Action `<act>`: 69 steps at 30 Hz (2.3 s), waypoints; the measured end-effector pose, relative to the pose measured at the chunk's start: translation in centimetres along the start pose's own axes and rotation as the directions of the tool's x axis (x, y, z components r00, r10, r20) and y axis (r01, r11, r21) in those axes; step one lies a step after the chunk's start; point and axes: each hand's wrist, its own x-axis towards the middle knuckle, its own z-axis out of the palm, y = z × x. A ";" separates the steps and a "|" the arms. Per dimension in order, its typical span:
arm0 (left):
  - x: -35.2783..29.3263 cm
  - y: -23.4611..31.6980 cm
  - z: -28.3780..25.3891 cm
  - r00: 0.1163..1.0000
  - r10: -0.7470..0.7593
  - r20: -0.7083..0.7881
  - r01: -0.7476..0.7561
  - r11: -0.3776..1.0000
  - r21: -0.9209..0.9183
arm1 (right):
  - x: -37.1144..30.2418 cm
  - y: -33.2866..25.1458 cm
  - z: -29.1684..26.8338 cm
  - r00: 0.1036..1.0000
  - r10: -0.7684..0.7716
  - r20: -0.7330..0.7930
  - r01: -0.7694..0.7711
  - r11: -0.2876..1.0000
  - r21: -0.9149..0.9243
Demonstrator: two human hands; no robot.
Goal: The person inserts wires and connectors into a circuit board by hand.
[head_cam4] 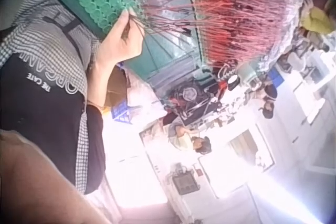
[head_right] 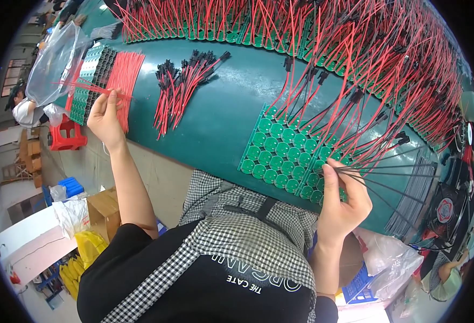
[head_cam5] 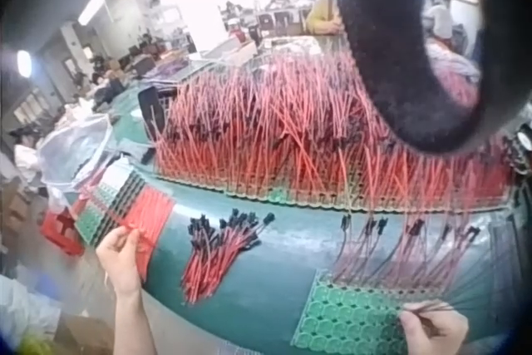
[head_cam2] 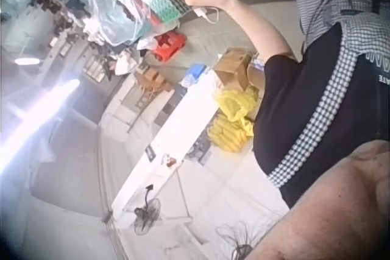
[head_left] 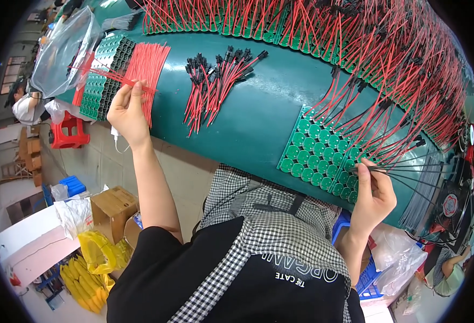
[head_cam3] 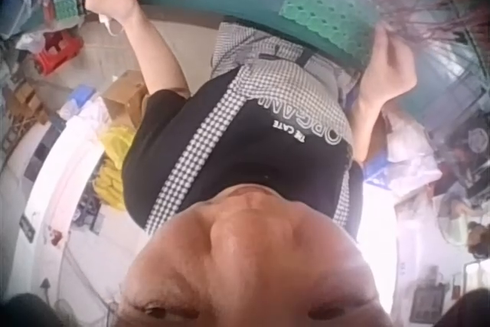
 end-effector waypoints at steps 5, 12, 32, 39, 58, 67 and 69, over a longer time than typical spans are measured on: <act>-0.9 2.1 1.1 0.992 -0.123 0.031 0.126 0.984 -0.127 | 0.0 0.0 -0.1 1.000 0.005 -0.017 -0.005 1.000 -0.015; -11.4 10.7 9.2 0.840 -0.125 0.528 0.316 0.903 -0.290 | 0.6 -0.5 1.0 0.999 0.000 0.051 -0.007 0.992 0.124; -15.7 11.7 14.6 0.792 0.090 0.603 0.096 0.958 -0.270 | 1.1 -0.2 2.2 1.000 0.025 0.007 -0.026 0.995 0.098; -15.6 11.5 14.6 0.797 0.132 0.590 0.036 0.964 -0.265 | 1.2 -0.1 2.4 0.999 0.013 0.029 -0.015 0.997 0.070; -15.4 12.6 15.5 0.684 0.222 0.695 -0.119 0.974 -0.194 | 1.7 -0.1 2.8 0.972 -0.221 0.079 0.233 0.945 -0.231; -14.8 11.9 14.0 0.726 -0.120 0.677 0.322 0.929 -0.181 | 0.9 -0.8 2.4 0.998 0.026 0.050 -0.029 0.999 0.046; -14.7 11.7 13.8 0.723 -0.115 0.681 0.315 0.932 -0.177 | 1.1 -0.8 2.6 0.997 -0.018 0.080 0.013 0.998 0.066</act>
